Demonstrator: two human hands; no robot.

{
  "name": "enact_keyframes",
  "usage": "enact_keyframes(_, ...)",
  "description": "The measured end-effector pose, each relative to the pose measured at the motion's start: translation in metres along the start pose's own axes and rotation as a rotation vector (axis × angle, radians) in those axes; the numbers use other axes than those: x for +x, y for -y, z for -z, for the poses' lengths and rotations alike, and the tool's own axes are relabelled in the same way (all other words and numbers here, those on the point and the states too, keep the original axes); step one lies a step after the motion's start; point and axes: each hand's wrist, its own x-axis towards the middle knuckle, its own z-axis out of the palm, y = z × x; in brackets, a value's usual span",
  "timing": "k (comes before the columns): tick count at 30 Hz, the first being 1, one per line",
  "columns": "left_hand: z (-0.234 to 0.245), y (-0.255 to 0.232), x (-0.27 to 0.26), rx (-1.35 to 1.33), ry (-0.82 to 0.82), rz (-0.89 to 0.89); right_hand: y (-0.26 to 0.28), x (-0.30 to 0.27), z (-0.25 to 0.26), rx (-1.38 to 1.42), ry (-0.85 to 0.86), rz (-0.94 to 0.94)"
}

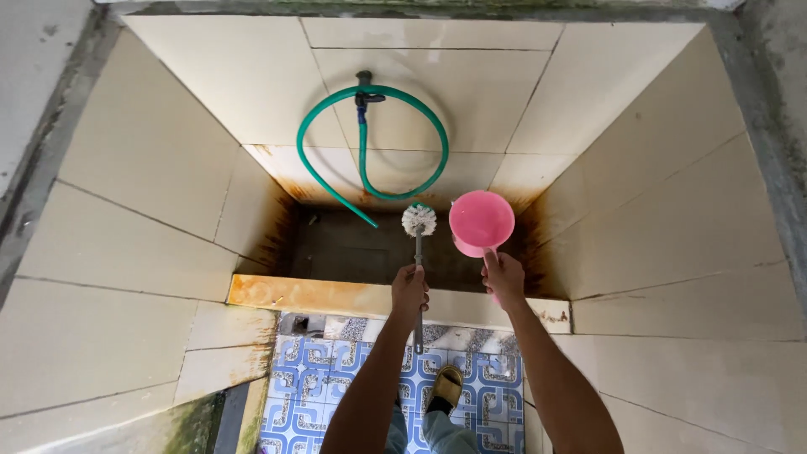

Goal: The person scrubs a tiled wall with a long-handled brush, repeatedly pouring water from a pink scoop onto the brush and wall. They rinse the brush under a green hose and continue scrubbing the same area.

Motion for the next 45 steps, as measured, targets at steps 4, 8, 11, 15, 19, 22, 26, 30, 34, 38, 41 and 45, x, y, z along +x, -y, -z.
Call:
enact_keyframes(4, 0.017, -0.015, -0.008, -0.049, -0.045, -0.032, 0.034, -0.023, -0.007, 0.054, -0.03, 0.024)
enact_keyframes(8, 0.033, -0.025, -0.014, -0.024, -0.067, -0.072, 0.045, -0.027, -0.011, -0.072, 0.059, 0.043)
enact_keyframes(11, 0.045, -0.016, 0.001, -0.026, -0.092, -0.099, 0.057, -0.031, -0.012, -0.121, 0.103, 0.06)
enact_keyframes(15, 0.059, -0.015, 0.006, -0.048, -0.143, -0.129, 0.074, -0.045, -0.021, -0.151, 0.115, 0.061)
enact_keyframes(19, 0.077, -0.034, -0.014, -0.094, -0.204, -0.113, 0.068, -0.035, -0.027, -0.199, 0.224, 0.086)
enact_keyframes(22, 0.097, -0.031, 0.002, -0.056, -0.278, -0.149, 0.08, -0.052, -0.046, -0.209, 0.274, 0.104)
enact_keyframes(26, 0.129, -0.039, 0.011, -0.031, -0.355, -0.174, 0.097, -0.068, -0.076, -0.243, 0.388, 0.093)
enact_keyframes(30, 0.16, -0.053, 0.005, -0.086, -0.42, -0.159, 0.097, -0.08, -0.119, -0.275, 0.475, 0.081)
enact_keyframes(34, 0.194, -0.068, 0.025, 0.023, -0.486, -0.13, 0.095, -0.089, -0.162, -0.268, 0.499, 0.024)
enact_keyframes(38, 0.242, -0.079, 0.066, 0.197, -0.493, -0.096, 0.08, -0.088, -0.215, -0.31, 0.515, 0.0)
enact_keyframes(41, 0.263, -0.125, 0.05, 0.392, -0.508, -0.066, 0.08, -0.086, -0.264, -0.326, 0.512, -0.034)
enact_keyframes(45, 0.315, -0.142, 0.104, 0.487, -0.493, -0.073, 0.08, -0.086, -0.35, -0.358, 0.49, -0.119)
